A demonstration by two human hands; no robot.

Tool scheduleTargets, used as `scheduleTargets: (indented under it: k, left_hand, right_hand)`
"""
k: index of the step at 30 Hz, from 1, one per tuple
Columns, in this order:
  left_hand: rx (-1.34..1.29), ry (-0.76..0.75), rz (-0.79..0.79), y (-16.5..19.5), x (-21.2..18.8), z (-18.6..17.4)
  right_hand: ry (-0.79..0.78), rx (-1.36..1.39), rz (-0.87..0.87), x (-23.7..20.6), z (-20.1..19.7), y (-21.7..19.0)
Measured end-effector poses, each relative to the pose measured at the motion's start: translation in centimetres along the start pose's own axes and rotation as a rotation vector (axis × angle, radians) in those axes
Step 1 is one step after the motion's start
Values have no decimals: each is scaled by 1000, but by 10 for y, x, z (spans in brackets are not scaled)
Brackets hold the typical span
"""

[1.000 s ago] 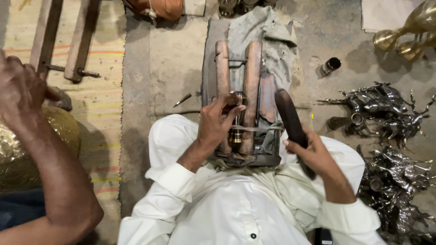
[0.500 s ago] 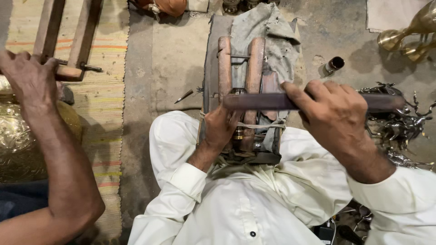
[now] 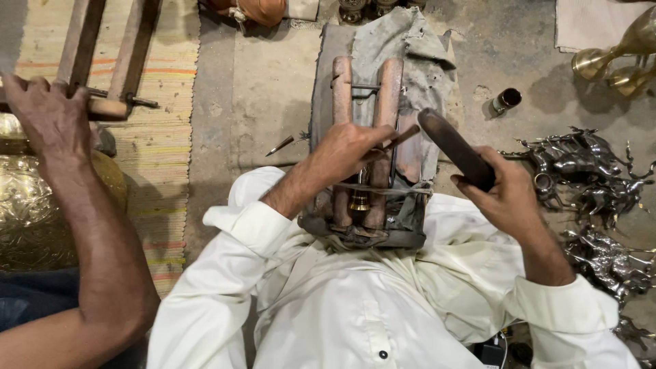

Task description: The person sits on the floor holding a small brass ornament against a sandbag cushion and repeatedly strikes a punch placed on the ornament with a hammer, rotating the ornament between strikes to work its surface. A second person nearby works on a large brass vessel.

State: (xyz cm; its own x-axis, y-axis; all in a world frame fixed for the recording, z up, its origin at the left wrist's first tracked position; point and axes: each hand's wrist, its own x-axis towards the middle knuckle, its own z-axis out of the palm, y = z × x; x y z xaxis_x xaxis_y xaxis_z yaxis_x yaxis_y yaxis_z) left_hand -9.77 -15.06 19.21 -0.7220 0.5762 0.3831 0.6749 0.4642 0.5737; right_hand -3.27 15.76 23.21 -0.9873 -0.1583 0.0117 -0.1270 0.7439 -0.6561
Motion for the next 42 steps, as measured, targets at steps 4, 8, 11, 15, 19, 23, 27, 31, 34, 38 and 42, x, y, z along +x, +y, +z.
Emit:
scheduleTargets:
  k: [4, 8, 11, 15, 19, 23, 27, 31, 34, 38, 42]
  left_hand:
    - [16, -55, 31, 3, 7, -2]
    - [66, -99, 16, 2, 8, -1]
    - [76, -80, 39, 3, 8, 0]
    - [56, -16, -24, 9, 4, -1]
    - [58, 24, -76, 16, -2, -1]
    - [8, 120, -135, 21, -6, 2]
    - [-21, 252, -184, 26, -18, 4]
    - [-66, 312, -262, 29, -29, 10]
    - [-40, 368, -314, 31, -36, 15]
    - [-137, 510, -276, 33, -38, 23]
    - [-130, 509, -415, 37, -41, 26]
  right_hand:
    - [173, -9, -65, -13, 17, 19]
    - [320, -19, -136, -15, 17, 24]
    - [311, -327, -274, -15, 6, 21]
    - [305, -360, -268, -14, -1, 10]
    - [201, -400, -193, -6, -13, -1]
    - [181, -446, -275, 8, -29, -13]
    - [108, -552, -355, 22, -37, -32]
    - [94, -558, -325, 38, -45, -52]
    - [-33, -860, -319, 45, -41, -63]
    - [50, -805, -478, 54, -46, -77]
    - [23, -984, -519, 59, -45, -96]
